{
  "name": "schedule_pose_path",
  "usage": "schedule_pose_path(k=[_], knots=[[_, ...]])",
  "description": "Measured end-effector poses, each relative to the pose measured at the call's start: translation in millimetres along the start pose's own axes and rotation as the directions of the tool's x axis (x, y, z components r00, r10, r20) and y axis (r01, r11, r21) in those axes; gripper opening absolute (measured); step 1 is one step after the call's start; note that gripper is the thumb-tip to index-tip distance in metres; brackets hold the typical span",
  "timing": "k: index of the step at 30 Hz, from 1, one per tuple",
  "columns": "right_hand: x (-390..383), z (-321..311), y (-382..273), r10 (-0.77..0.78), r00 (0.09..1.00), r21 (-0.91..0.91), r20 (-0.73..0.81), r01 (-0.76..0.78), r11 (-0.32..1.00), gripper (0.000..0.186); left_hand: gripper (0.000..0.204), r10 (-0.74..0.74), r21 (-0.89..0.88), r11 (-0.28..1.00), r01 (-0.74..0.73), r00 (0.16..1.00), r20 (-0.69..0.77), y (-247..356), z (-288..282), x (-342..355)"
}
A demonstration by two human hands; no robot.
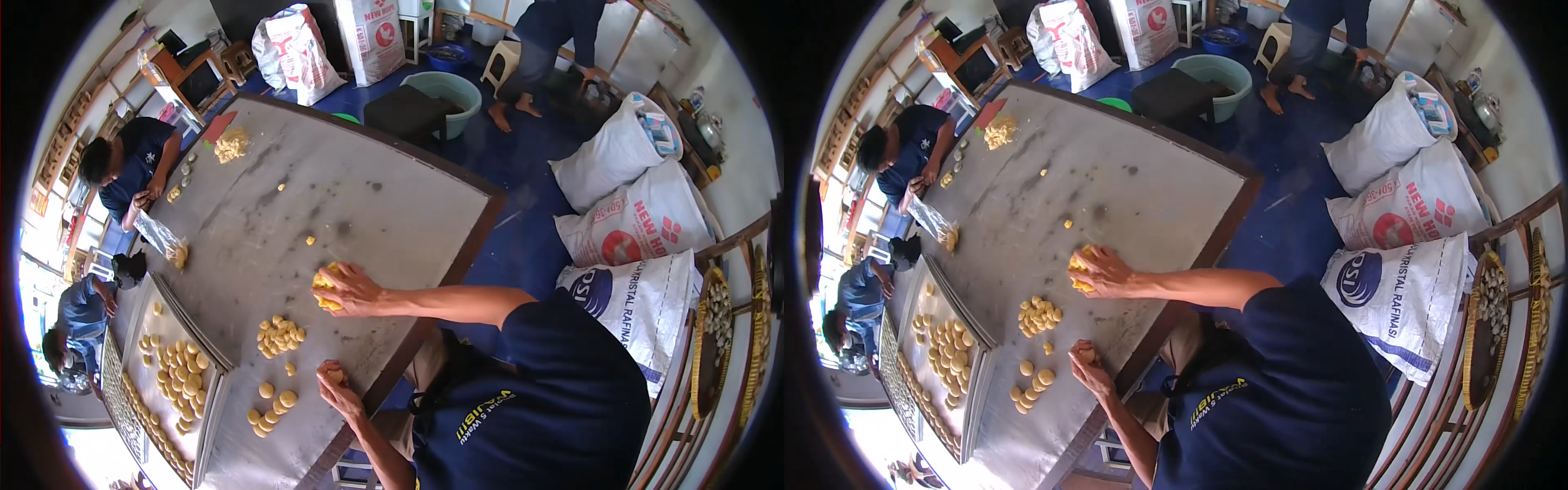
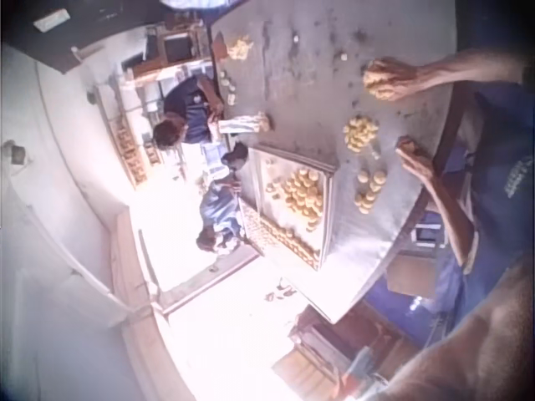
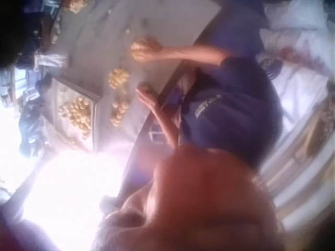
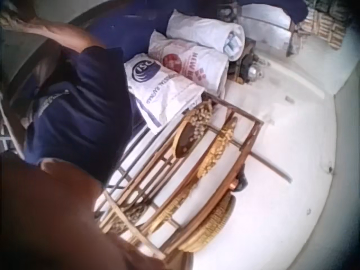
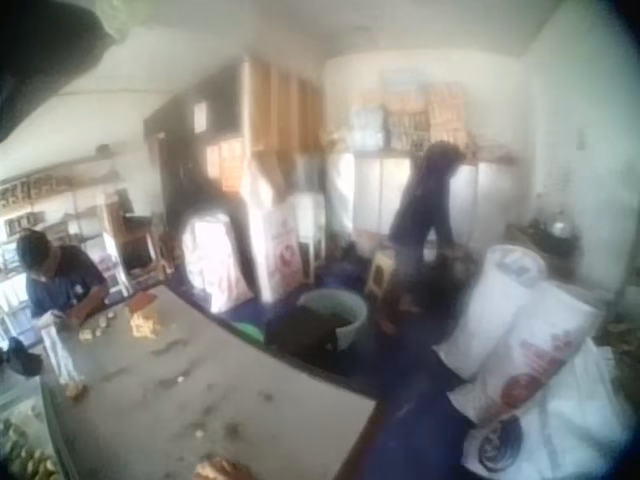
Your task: The person divides a large mass of yellow dough into smaller portions by hand, rolling each piece into a small ball and placing it onto a metal tray alongside other completed dough balls.
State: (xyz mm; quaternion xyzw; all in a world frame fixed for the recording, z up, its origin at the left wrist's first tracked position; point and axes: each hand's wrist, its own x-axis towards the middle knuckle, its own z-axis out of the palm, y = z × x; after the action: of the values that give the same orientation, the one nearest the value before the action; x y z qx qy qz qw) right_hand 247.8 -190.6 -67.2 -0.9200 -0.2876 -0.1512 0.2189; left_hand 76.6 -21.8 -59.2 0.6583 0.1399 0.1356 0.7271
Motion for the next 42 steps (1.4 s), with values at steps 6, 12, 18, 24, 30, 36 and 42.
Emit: schedule_pose_path(k=[6,12,18,24,30,36,42], knots=[[88,-11,44,0.081,0.994,0.295,0.068,-0.098,0.950,0.040,0.043,0.020,0.090,0.996,-0.022,0.999,0.033,-7,-12,3],[128,-16,117,0.103,0.981,0.046,0.166,-0.112,0.993,0.048,0.039,0.063,0.023,0.998,-0.063,0.997,0.034,8,2,3],[28,-6,45,-0.192,0.979,-0.084,-0.064,0.187,0.979,0.053,0.034,0.093,0.250,0.964,-0.094,0.996,0.015,-7,-18,-1],[-1,-47,69,-0.014,0.989,0.022,-0.146,0.017,1.000,0.049,0.011,0.339,0.679,0.572,-0.459,0.887,0.314,21,-14,-4],[59,-27,96,0.245,0.952,-0.171,-0.185,-0.277,0.945,0.047,0.016,0.273,0.702,0.607,-0.373,0.927,0.257,32,-32,3],[12,-37,36,0.017,0.998,-0.179,-0.055,-0.027,0.984,0.064,0.014,0.375,0.796,0.499,-0.344,0.913,0.160,32,-27,-5],[-23,-50,-15,-0.096,0.993,-0.128,0.065,0.103,0.986,0.054,0.013,0.347,0.922,0.341,-0.185,0.936,0.060,40,-18,52]])
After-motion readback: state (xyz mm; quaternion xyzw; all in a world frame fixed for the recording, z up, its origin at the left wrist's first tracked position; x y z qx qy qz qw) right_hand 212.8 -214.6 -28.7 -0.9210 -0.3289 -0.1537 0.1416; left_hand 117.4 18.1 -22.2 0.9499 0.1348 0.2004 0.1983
